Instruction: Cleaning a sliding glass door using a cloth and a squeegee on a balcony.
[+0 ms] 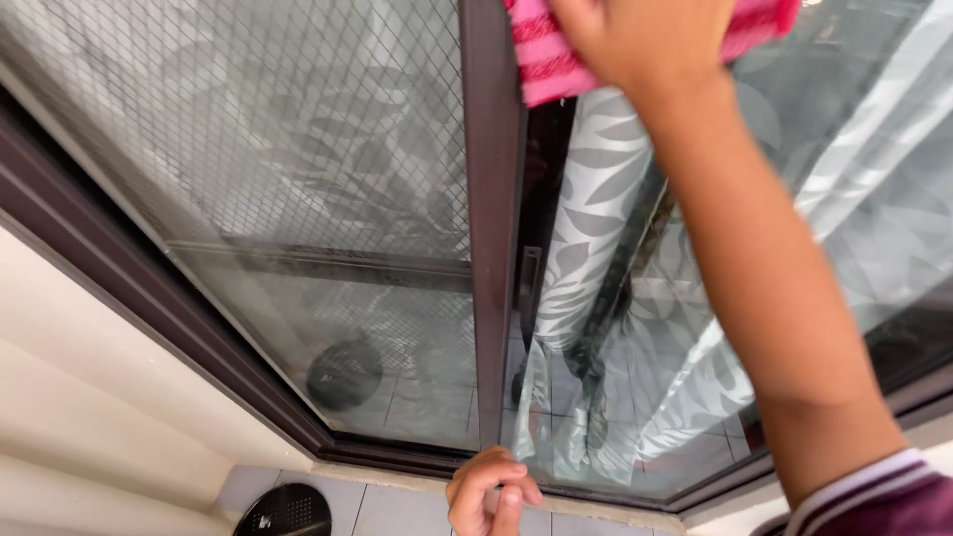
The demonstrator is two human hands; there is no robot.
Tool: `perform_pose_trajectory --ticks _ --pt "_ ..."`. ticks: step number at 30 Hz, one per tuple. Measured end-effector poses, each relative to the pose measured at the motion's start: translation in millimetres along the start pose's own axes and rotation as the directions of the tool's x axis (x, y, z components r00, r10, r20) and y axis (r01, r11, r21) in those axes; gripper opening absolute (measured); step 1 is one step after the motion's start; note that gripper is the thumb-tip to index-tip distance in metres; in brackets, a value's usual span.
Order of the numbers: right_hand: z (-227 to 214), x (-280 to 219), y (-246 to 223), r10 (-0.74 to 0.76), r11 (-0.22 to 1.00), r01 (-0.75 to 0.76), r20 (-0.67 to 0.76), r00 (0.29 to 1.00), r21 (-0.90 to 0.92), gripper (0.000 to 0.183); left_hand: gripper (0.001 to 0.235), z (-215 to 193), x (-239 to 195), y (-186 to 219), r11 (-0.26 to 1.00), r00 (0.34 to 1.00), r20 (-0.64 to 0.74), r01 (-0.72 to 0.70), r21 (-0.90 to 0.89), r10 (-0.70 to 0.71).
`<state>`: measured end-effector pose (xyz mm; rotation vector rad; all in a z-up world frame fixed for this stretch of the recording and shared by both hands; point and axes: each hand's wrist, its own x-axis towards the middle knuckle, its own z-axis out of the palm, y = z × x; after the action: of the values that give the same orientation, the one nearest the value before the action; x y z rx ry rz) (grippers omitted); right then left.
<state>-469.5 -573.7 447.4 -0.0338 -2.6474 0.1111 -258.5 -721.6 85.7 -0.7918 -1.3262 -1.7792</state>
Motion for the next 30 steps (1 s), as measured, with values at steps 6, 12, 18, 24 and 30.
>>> perform_pose_trajectory --ticks 6,12,18,24,30 --pt "194 -71 -6 -0.542 0.84 0.438 -0.438 0.718 -0.321 0.066 0.019 3 -24 -35 0.99 0.993 0.037 0.118 -0.074 -0.116" --pt "408 -201 76 -0.849 0.525 0.834 -0.043 0.526 -0.168 0.071 0.017 8 -38 -40 0.996 0.995 0.077 0.069 -0.05 -0.065" --pt "349 -197 149 -0.822 0.546 0.823 0.087 0.562 -0.157 0.07 0.027 -39 -93 -119 0.943 0.941 0.301 0.229 -0.243 -0.151" --pt "172 -119 279 -0.269 0.917 0.035 -0.551 0.79 -0.397 0.061 0.027 -41 -100 -197 0.874 0.894 0.44 0.145 -0.463 0.085" --pt "189 -116 369 0.506 0.834 -0.41 -0.81 0.298 0.37 0.063 0.024 -12 -119 -217 0.803 0.926 0.355 0.112 -0.586 0.131"
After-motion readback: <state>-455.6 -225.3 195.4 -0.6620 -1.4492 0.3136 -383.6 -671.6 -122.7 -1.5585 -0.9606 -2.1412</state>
